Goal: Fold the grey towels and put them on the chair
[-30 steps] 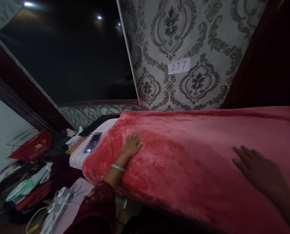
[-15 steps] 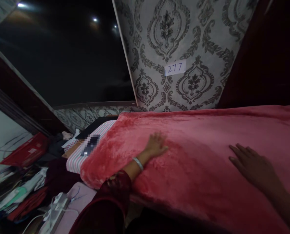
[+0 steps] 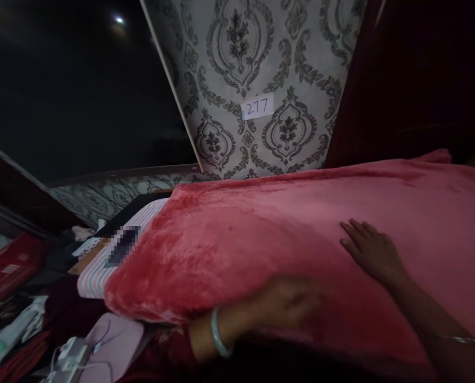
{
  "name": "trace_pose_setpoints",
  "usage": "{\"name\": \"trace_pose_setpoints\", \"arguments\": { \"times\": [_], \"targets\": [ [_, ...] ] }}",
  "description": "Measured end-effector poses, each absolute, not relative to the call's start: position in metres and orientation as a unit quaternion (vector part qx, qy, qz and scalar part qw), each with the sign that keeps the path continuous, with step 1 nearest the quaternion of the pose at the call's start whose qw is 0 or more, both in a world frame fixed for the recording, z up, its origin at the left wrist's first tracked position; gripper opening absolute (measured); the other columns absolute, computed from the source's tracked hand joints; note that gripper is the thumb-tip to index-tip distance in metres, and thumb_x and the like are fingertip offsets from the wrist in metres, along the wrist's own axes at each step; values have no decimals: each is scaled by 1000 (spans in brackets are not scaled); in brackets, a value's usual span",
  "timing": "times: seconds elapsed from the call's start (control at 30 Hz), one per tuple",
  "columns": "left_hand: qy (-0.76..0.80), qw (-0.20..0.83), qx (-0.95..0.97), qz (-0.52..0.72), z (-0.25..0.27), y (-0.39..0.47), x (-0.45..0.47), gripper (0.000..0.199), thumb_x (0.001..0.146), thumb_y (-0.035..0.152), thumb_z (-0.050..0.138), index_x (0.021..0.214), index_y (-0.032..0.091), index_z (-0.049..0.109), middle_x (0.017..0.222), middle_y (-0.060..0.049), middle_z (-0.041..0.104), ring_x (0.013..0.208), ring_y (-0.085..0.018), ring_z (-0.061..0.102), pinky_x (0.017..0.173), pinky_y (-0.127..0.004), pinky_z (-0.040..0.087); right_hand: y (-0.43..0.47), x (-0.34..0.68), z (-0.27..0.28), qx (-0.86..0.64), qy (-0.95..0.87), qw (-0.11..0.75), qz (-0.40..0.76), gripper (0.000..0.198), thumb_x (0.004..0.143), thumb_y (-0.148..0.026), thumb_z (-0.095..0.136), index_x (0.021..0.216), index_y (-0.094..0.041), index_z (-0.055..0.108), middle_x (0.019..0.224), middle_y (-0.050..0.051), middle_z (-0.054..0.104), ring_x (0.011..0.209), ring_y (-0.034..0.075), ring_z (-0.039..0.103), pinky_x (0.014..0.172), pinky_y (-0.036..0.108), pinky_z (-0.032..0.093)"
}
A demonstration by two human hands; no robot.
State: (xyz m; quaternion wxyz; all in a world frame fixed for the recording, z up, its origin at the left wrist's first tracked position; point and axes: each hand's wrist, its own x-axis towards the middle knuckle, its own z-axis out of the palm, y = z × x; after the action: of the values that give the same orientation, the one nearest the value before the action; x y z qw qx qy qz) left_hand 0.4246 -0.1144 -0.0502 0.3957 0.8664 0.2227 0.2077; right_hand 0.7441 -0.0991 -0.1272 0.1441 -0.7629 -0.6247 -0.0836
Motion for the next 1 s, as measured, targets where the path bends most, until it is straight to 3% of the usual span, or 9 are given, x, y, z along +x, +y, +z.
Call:
{"name": "trace_pose_setpoints", "arguments": {
  "times": [0.07, 0.17, 0.27, 0.43, 0.5, 0.57, 0.67, 0.83, 1.0],
  "targets": [
    [311, 287, 879, 220, -39, -83, 392, 47, 102, 45, 36, 138, 28, 60, 138, -7, 65, 127, -24, 59, 112, -43, 46, -98, 746, -130, -764, -620, 154, -85, 65, 96, -50, 20, 144, -22, 53, 152, 12, 48, 139, 34, 43, 108, 60, 39],
    [519, 72, 840, 139, -37, -38, 326, 58, 98, 41, 46, 153, 21, 41, 159, -14, 40, 150, -33, 32, 121, -58, 28, -96, 749, -135, -763, -621, 160, -81, 62, 96, -51, 23, 145, -25, 52, 153, 9, 48, 140, 33, 42, 109, 59, 39],
    [642, -5, 767, 8, -52, -26, 281, 67, 97, 46, 47, 157, 19, 32, 165, -19, 24, 153, -39, 19, 118, -65, 24, -95, 749, -136, -766, -619, 157, -74, 63, 96, -51, 24, 146, -25, 51, 155, 9, 45, 141, 33, 41, 111, 58, 38],
    [457, 108, 883, 13, -69, -104, 326, 77, 93, 57, 52, 159, 26, 27, 167, -13, 14, 155, -37, 8, 121, -67, 11, -98, 745, -131, -767, -620, 150, -66, 64, 98, -49, 22, 147, -20, 50, 156, 12, 43, 143, 33, 38, 112, 55, 36],
    [255, 232, 938, 29, -62, -144, 365, 75, 91, 63, 55, 157, 37, 32, 166, -4, 27, 154, -33, 18, 124, -62, 7, -100, 744, -128, -768, -620, 145, -64, 63, 99, -48, 21, 148, -20, 50, 156, 12, 43, 143, 33, 38, 112, 55, 37],
    [81, 374, 924, 7, -51, -170, 395, 52, 99, 53, 46, 149, 42, 45, 152, 3, 51, 145, -23, 42, 125, -46, 22, -100, 743, -126, -771, -619, 137, -66, 63, 99, -47, 22, 147, -20, 50, 156, 12, 44, 143, 33, 39, 112, 56, 38],
    [19, 503, 863, 42, -38, -166, 417, 47, 103, 45, 38, 143, 28, 57, 131, -1, 70, 119, -17, 66, 107, -28, 47, -99, 744, -127, -768, -622, 133, -77, 62, 99, -48, 23, 147, -21, 51, 155, 10, 45, 142, 32, 40, 111, 56, 38],
    [274, 329, 874, 231, -30, -58, 419, 46, 100, 45, 44, 134, 21, 63, 141, -10, 62, 134, -25, 54, 116, -41, 40, -94, 748, -136, -765, -621, 149, -90, 58, 98, -47, 26, 145, -25, 53, 154, 8, 47, 142, 33, 41, 110, 58, 39],
    [594, 94, 791, 109, -33, 47, 423, 57, 98, 37, 45, 147, 9, 45, 160, -22, 35, 150, -34, 31, 121, -53, 27, -90, 750, -142, -760, -617, 184, -89, 56, 97, -46, 31, 143, -26, 55, 153, 8, 48, 141, 33, 42, 109, 60, 39]
  ]
}}
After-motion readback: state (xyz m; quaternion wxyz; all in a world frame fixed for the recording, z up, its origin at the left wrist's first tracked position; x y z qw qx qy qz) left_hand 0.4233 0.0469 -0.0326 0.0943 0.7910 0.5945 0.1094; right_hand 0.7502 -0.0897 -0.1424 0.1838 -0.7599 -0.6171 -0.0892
